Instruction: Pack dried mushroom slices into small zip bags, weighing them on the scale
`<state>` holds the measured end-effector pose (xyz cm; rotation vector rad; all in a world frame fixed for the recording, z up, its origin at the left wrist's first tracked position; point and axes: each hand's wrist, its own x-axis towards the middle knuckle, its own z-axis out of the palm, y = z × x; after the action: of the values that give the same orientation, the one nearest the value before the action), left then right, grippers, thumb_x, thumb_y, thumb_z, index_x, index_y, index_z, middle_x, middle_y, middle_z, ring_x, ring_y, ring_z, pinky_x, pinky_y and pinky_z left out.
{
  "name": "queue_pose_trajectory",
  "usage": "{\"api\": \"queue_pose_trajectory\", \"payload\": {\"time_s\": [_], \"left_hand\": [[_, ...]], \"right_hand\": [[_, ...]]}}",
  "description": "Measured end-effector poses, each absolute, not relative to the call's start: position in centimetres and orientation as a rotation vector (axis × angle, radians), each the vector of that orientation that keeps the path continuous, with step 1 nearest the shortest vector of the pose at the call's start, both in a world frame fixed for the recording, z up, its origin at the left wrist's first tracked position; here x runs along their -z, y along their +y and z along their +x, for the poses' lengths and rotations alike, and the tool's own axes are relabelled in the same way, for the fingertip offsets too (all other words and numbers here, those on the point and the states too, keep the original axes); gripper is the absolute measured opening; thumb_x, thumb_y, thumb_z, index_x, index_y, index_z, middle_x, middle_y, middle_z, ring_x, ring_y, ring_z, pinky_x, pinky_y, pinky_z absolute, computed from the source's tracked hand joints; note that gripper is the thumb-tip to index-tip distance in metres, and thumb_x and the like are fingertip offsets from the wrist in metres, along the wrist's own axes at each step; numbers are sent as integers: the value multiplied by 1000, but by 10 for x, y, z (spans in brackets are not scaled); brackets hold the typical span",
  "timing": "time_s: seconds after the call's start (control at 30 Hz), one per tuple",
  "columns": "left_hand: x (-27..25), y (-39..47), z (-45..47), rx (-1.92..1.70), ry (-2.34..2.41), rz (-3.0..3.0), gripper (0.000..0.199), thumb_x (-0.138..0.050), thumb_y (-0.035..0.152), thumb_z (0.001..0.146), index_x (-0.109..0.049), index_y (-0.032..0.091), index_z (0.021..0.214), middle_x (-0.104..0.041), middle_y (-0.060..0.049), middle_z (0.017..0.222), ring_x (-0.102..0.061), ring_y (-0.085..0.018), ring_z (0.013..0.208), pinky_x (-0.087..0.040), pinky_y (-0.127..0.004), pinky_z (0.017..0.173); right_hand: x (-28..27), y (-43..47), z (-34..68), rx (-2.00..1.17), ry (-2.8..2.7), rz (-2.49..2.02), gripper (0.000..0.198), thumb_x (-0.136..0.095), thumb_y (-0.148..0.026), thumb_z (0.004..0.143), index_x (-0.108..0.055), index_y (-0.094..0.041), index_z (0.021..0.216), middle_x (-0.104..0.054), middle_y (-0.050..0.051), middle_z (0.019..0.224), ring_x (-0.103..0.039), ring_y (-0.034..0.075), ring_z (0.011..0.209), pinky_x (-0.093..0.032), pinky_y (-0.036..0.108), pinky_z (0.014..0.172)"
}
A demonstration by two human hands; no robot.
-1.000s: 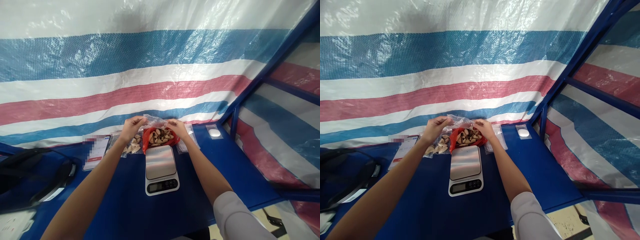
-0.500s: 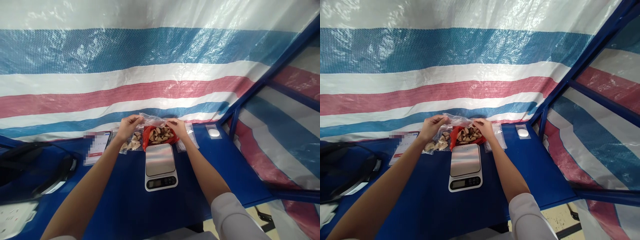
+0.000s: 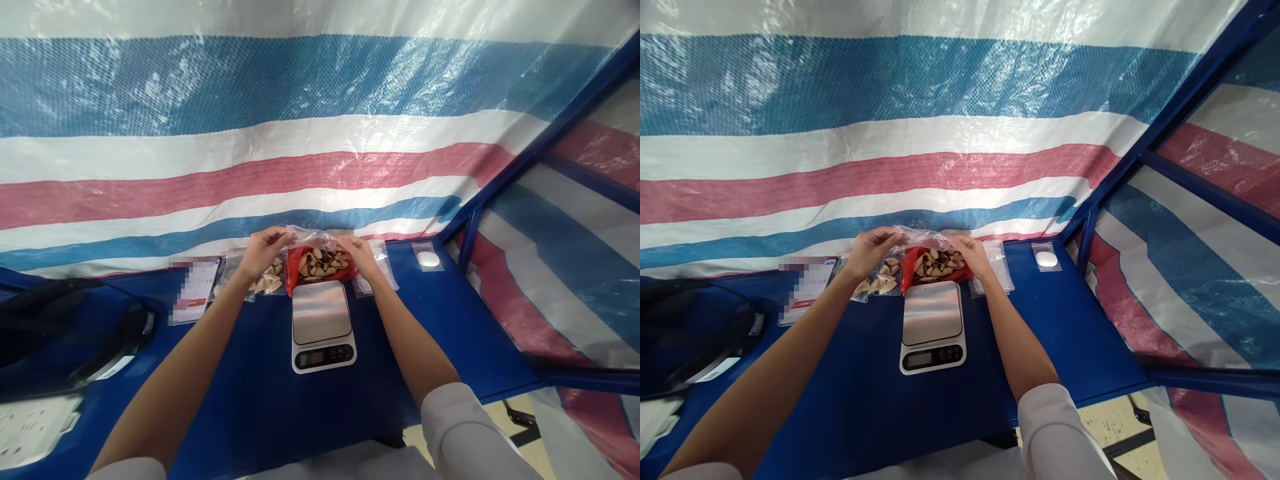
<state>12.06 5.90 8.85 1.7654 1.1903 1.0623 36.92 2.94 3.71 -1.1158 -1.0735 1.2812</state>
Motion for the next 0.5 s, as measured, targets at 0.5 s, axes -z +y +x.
{"api": "queue_pose_trajectory", "payload": {"time_s": [0.5], "left_hand": [[-116, 58, 132, -1068, 1190, 1926, 41, -67, 59, 83, -78, 21, 90, -79, -7, 92, -72, -25, 89, -57, -35, 85]], "right_hand": [[-49, 36, 369, -1173, -1160, -1063, 36, -80, -56, 66, -74, -21, 77, -75, 4, 79, -67, 20, 72, -57, 35, 69]]}}
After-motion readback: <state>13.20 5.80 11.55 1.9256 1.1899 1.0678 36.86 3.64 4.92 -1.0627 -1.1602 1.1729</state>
